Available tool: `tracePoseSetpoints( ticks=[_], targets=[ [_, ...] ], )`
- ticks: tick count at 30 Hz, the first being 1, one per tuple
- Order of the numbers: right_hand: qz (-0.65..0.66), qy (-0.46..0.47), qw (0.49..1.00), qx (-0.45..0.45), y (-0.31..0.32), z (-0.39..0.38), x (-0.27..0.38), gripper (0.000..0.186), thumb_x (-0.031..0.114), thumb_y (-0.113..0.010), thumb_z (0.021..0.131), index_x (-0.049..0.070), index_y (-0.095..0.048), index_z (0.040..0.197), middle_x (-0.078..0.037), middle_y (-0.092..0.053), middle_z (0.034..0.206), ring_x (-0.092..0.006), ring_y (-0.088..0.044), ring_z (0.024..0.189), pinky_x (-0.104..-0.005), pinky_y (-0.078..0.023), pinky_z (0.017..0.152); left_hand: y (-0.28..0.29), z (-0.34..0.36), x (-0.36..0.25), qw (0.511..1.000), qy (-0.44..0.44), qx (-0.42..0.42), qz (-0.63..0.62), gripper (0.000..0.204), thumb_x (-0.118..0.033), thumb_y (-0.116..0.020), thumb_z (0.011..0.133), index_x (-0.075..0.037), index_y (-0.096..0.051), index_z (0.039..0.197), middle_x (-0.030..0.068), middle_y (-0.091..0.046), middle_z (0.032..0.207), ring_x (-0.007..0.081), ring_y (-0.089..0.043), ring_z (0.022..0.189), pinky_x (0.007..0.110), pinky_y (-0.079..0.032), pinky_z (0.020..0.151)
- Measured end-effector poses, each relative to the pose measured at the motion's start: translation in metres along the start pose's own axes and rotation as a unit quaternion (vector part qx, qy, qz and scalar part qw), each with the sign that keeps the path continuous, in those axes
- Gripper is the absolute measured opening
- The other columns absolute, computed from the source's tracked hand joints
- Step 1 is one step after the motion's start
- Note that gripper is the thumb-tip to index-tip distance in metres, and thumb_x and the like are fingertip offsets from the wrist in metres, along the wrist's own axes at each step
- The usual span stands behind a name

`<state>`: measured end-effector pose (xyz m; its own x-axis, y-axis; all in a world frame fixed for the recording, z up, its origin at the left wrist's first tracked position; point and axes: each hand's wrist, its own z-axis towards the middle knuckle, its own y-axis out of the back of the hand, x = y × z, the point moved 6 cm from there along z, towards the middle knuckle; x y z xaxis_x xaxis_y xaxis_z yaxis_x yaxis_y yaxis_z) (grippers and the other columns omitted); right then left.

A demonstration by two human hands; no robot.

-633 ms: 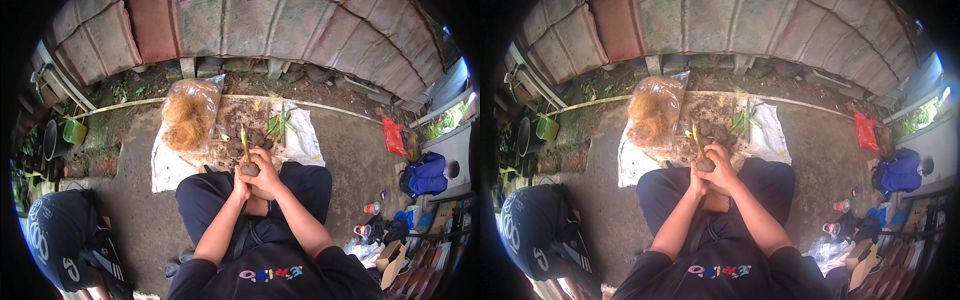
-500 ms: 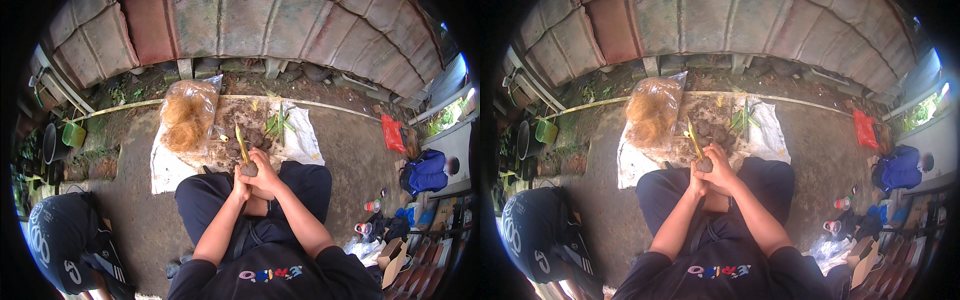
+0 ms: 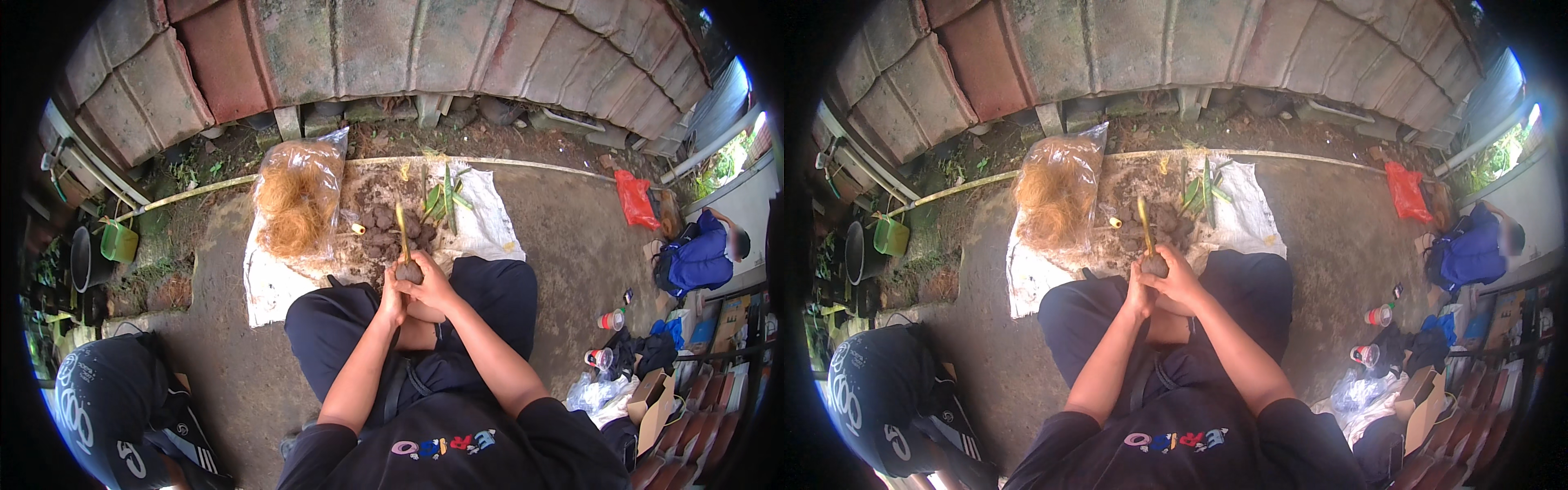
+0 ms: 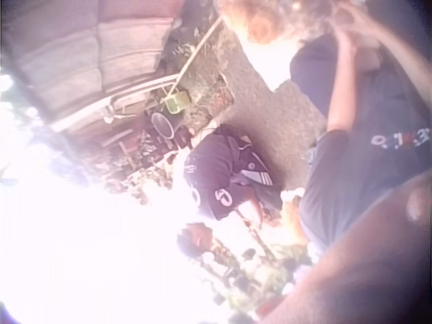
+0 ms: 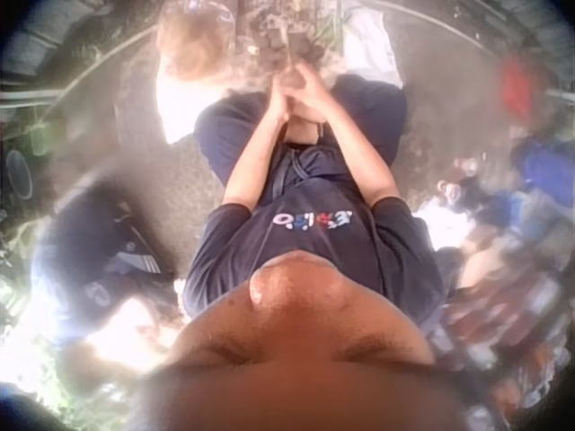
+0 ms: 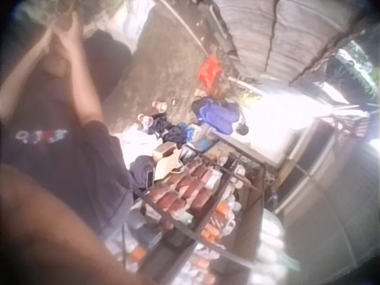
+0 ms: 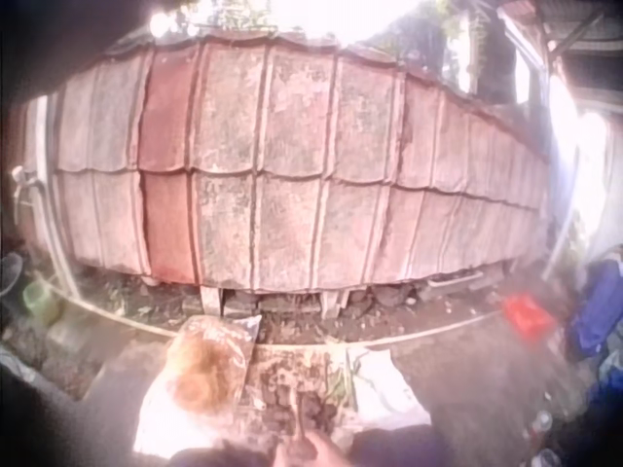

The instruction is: The person sits on the ground and wraps a small plant root with a green leaf, then secures it with a thin yellow strip. The person repeats this process with multiple roots, placing the finished bundles on a white sack.

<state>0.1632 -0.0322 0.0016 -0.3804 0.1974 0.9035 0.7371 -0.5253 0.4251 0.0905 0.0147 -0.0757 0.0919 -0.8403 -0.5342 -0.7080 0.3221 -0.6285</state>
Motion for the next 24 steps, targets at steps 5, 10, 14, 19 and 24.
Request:
tracePoseSetpoints(
  ticks=[5,10,14,19,24],
  targets=[
    [0.172,-0.097,0.979,-0.049,0.017,-0.009,-0.041,0.048,0.038,-0.064,0.092,0.006,-0.053,0.126,-0.013,-0.054,0.132,-0.0229,-0.054,0.114,-0.0385,-0.042,0.096,0.028,0.016,-0.010,0.999,-0.011,-0.020,0.025,0.061,-0.063,-0.021,0.099,-0.016,-0.052,0.120,0.0023,-0.061,0.087,0.0101,-0.046,0.056,0.024,-0.038,0.050],
    [0.320,-0.189,0.927,-0.049,0.069,-0.021,-0.086,0.067,0.065,-0.040,0.095,0.007,-0.050,0.127,-0.012,-0.059,0.121,-0.0205,-0.055,0.110,-0.0361,-0.043,0.095,0.040,0.023,-0.013,0.994,-0.022,-0.083,-0.066,0.062,-0.068,-0.025,0.096,-0.016,-0.054,0.110,0.0030,-0.061,0.085,0.0115,-0.046,0.057,0.028,-0.039,0.052],
    [0.386,-0.214,0.893,-0.087,0.068,-0.022,-0.108,0.072,0.071,-0.036,0.093,0.008,-0.052,0.125,-0.010,-0.061,0.115,-0.0203,-0.057,0.106,-0.0355,-0.042,0.094,0.034,0.025,-0.006,0.997,-0.015,-0.066,-0.044,0.061,-0.066,-0.027,0.097,-0.014,-0.054,0.111,0.0035,-0.062,0.085,0.0121,-0.049,0.059,0.028,-0.040,0.053],
    [0.360,-0.224,0.905,-0.035,0.055,-0.015,-0.112,0.068,0.070,-0.035,0.094,0.011,-0.054,0.123,-0.007,-0.062,0.115,-0.0184,-0.057,0.106,-0.0354,-0.041,0.093,0.040,0.030,0.011,0.997,0.012,-0.068,0.022,0.055,-0.061,-0.027,0.098,-0.015,-0.054,0.111,0.0050,-0.062,0.089,0.0129,-0.047,0.061,0.029,-0.039,0.059],
    [0.391,-0.240,0.888,-0.031,0.058,-0.007,-0.118,0.064,0.067,-0.036,0.096,0.012,-0.053,0.123,-0.007,-0.061,0.118,-0.0176,-0.058,0.106,-0.0357,-0.041,0.092,0.036,0.037,0.015,0.996,0.024,-0.067,0.049,0.052,-0.059,-0.028,0.098,-0.015,-0.052,0.113,0.0070,-0.062,0.094,0.0134,-0.047,0.064,0.029,-0.039,0.062]
  ],
)
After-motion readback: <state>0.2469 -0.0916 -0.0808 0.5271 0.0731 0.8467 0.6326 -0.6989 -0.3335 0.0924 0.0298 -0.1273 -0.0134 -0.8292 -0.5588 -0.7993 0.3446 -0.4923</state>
